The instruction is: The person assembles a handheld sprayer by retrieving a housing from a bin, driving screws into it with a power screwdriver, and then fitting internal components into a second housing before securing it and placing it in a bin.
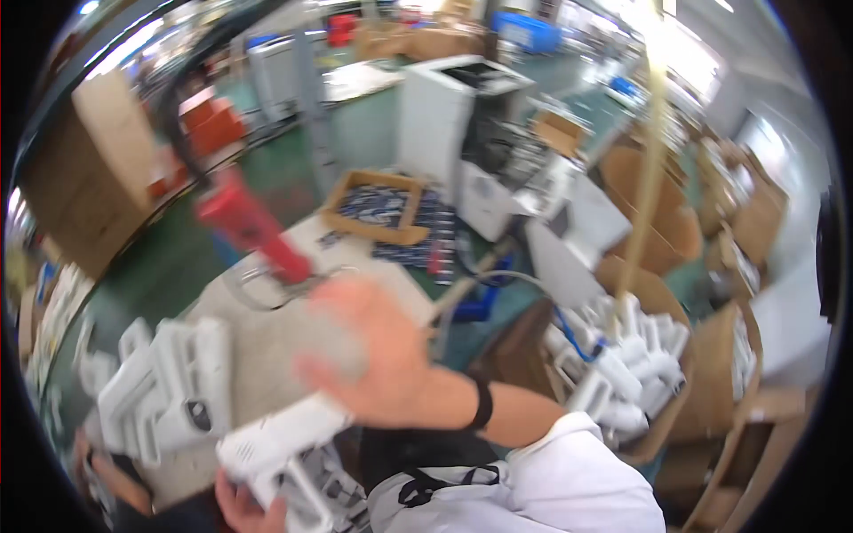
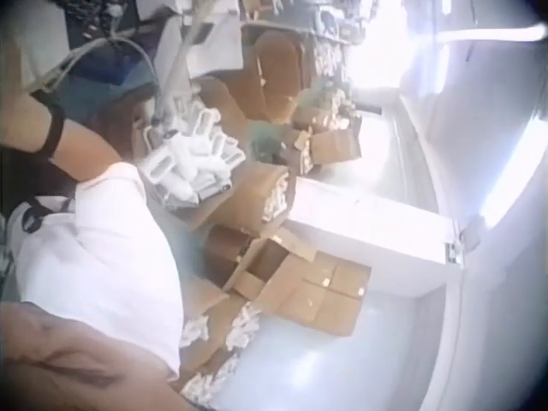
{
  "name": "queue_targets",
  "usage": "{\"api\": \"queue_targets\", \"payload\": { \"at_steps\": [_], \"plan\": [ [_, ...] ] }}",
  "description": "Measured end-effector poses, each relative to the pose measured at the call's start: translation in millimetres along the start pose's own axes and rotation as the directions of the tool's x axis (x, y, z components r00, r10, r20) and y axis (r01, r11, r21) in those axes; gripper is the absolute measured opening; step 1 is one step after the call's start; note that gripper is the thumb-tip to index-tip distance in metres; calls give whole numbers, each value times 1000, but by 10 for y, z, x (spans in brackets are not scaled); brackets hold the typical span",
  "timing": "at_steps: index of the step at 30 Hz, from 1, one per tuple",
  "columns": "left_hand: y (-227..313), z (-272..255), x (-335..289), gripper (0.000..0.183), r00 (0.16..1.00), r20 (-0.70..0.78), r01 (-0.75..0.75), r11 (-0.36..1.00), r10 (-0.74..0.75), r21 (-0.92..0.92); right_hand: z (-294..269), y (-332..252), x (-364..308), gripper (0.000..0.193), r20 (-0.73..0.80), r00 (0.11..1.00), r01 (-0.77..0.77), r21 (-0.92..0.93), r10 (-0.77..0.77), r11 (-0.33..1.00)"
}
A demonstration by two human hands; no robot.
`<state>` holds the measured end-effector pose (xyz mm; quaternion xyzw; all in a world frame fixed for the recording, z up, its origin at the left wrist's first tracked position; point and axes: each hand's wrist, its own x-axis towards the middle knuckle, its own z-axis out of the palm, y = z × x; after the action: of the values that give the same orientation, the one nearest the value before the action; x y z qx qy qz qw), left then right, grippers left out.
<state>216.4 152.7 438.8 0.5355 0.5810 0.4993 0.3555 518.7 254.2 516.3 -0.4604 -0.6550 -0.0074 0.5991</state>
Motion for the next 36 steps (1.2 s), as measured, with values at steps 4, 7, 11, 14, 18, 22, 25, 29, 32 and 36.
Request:
{"api": "queue_targets", "payload": {
  "at_steps": [4,7,11,14,18,22,25,29,32,36],
  "plan": [
    [-106,-150,-78,81,954,208,-216,976,218,-32,-441,-75,-844,68,853,432,-582,17,291,813],
    [37,166,-54,88,911,399,-71,993,103,-93,-951,-49,-1124,66,896,283,-860,79,343,503],
    [-55,773,-122,88,713,700,154,966,37,-208,-1794,-67,-1766,67,650,436,-864,110,622,491],
    [250,1155,-97,85,551,793,146,905,261,-399,-2687,-78,-2346,64,356,288,-932,316,889,175],
    [182,1224,38,73,530,811,167,906,250,-388,-3800,-361,-2999,55,-252,134,-772,579,958,260],
    [223,1387,78,67,527,832,231,913,174,-337,-4359,-496,-3681,48,-544,-84,-645,668,835,370],
    [208,1409,68,68,507,849,268,910,146,-317,-4494,-469,-4046,50,-597,-286,-631,706,750,321],
    [38,1399,91,69,470,871,296,903,145,-311,-4410,-287,-4287,53,-958,-56,-979,-4,281,-206],
    [58,1449,53,68,463,874,308,897,149,-316,-3914,-79,-3668,61,-878,351,-862,-439,326,-253],
    [82,1458,79,67,444,882,275,914,156,-300,-3140,301,-3096,87,-481,460,-605,-785,746,-133]
  ]
}}
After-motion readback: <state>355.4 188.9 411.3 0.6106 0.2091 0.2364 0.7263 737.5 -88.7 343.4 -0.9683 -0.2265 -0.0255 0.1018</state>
